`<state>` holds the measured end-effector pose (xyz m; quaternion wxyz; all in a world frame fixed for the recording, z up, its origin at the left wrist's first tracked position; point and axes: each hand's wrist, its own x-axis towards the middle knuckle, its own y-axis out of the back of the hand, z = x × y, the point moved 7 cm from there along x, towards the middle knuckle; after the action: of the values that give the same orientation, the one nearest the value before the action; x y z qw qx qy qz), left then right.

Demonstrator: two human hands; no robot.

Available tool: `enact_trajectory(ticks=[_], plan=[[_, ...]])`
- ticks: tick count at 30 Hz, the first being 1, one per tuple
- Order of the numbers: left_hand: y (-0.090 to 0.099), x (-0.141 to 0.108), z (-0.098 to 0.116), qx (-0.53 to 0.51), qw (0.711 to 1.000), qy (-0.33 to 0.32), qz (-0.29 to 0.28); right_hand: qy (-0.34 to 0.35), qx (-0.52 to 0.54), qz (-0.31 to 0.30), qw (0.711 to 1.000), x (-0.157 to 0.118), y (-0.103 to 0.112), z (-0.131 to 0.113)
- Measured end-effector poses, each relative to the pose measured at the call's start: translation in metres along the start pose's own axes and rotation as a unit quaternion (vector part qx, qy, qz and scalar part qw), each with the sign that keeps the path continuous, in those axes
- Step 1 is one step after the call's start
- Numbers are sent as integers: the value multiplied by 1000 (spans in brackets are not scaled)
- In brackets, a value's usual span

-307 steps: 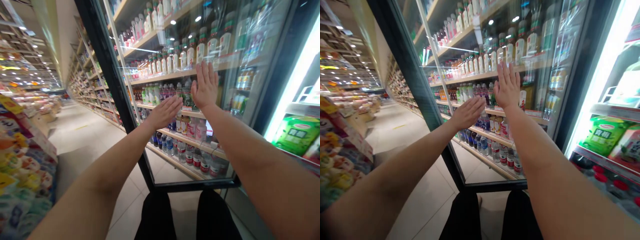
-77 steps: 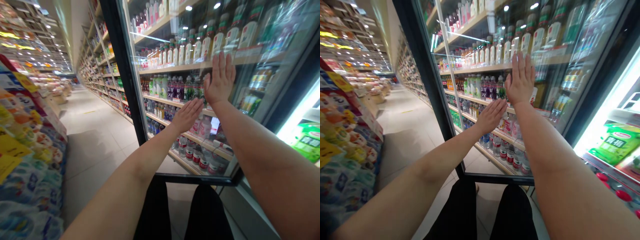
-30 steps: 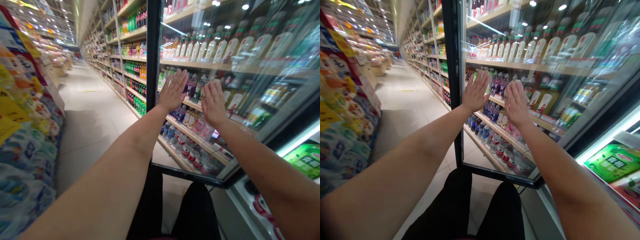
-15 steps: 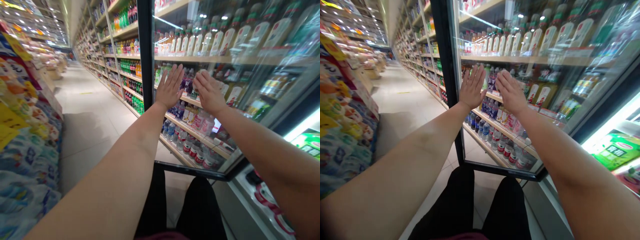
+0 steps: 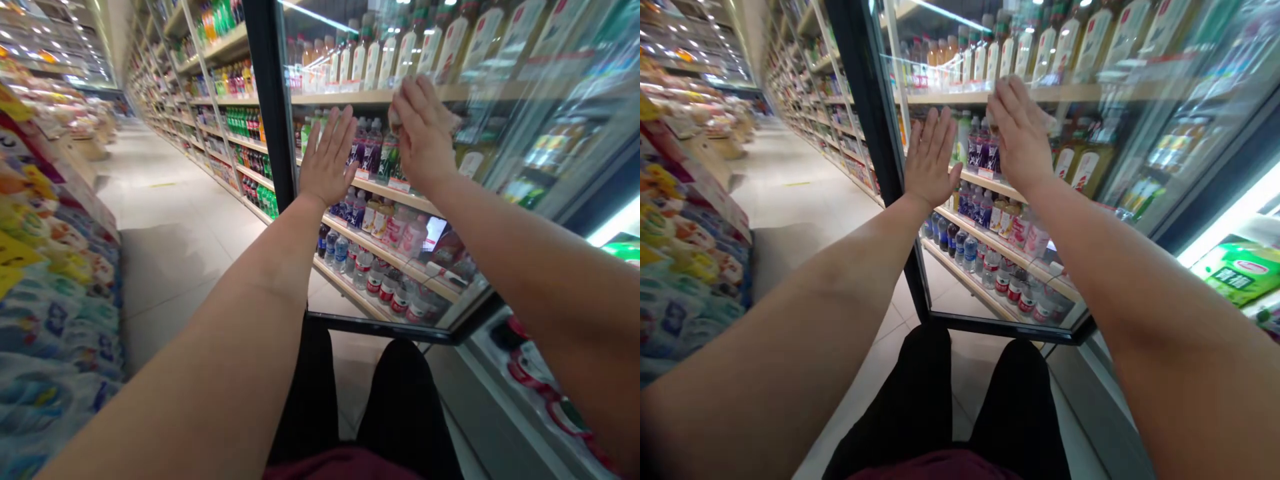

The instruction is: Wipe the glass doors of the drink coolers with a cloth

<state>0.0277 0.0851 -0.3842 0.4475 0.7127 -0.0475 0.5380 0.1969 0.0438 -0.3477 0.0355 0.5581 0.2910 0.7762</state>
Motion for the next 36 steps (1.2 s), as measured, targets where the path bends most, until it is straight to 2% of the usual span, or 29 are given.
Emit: enact_trajectory(ticks=[3, 6, 8, 10, 13, 15, 20, 24, 27, 30, 33, 36], plan=[[0, 1, -1, -15, 1000, 9, -4, -15, 0, 13, 1000, -10, -8, -3], [-4, 2, -4, -29, 1000, 10, -8, 18, 0, -31, 999, -28, -22, -11], [-6, 3, -5, -22, 1000, 9, -4, 54, -4, -63, 997, -30, -24, -11], [-6, 4, -6, -10, 1000, 7, 5, 68, -16, -63, 996, -23, -16, -3], [-6, 4, -5, -2, 1000, 2, 13, 42, -35, -10, 998, -17, -1, 14], [-5, 4, -4, -1, 1000, 2, 13, 28, -33, 15, 999, -24, 1, 19], [-5, 4, -5, 0, 1000, 3, 10, 49, -17, -17, 999, -33, -4, 24], [-6, 3, -6, 10, 1000, 10, 10, 2, -7, -2, 1000, -28, 5, 36], [-7, 4, -6, 15, 1000, 14, 5, -24, -21, 11, 999, -42, 6, 37], [-7, 4, -6, -8, 1000, 18, 5, -1, -31, -16, 999, -52, 5, 38], [-7, 5, -6, -10, 1000, 20, 8, 6, -30, -21, 999, -45, 15, 51], [-9, 6, -8, 22, 1000, 22, 6, -45, -51, 19, 998, -43, 29, 67]])
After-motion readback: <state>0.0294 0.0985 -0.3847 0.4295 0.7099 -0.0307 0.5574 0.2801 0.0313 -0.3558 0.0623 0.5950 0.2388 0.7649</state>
